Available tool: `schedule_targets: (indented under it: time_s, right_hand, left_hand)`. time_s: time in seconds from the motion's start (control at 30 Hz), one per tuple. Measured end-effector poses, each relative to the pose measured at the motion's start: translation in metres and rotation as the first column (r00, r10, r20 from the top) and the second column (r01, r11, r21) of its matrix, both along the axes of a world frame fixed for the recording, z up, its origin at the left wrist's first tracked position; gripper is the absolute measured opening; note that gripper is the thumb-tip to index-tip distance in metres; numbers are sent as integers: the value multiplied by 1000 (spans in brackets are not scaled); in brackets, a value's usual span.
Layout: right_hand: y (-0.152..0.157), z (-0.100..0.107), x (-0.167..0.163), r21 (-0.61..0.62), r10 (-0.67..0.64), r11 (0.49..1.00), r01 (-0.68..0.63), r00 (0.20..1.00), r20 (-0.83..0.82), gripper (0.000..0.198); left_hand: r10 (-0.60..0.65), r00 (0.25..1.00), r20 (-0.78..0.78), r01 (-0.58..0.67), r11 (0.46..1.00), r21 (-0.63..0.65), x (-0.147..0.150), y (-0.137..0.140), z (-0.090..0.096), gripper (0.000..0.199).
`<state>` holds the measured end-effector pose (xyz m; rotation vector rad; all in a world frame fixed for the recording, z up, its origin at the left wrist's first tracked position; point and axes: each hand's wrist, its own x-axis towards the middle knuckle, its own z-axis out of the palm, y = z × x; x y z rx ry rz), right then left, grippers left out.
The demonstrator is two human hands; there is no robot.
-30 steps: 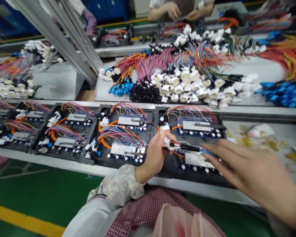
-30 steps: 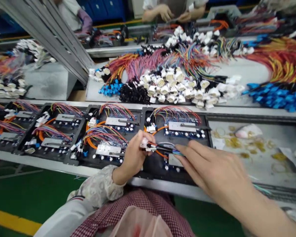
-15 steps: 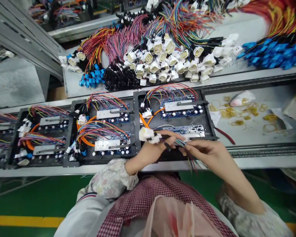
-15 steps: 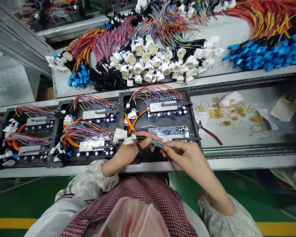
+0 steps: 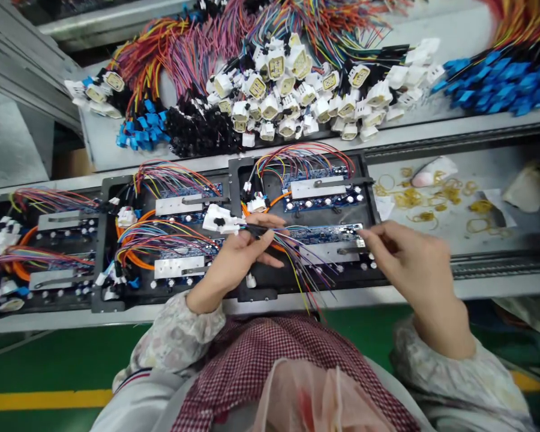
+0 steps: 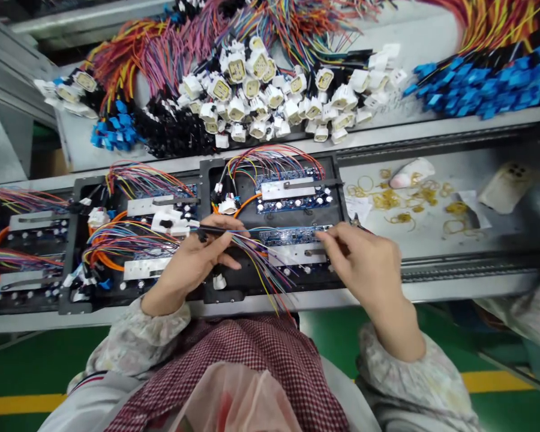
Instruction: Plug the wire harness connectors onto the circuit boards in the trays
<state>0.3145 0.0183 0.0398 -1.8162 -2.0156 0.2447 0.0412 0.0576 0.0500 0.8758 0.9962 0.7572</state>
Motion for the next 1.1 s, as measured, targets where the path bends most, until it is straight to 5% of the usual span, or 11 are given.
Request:
schedule_targets:
  time_s: [0.1, 0.27, 1.1]
  right_hand:
    - [0, -9, 3, 91, -51, 995, 45, 996, 66, 21]
    - [0, -21, 2, 161, -59, 986, 46, 995, 78, 18]
    - [8, -28, 0, -3, -77, 997, 78, 984, 160, 28]
  left_hand:
    - [-30, 997, 69, 34, 998, -56, 3, 0, -2, 25]
    - [41, 994, -97, -39, 999, 24, 9, -3, -7, 20]
    - [-31, 998, -50, 31, 999, 6, 5, -7, -15, 28]
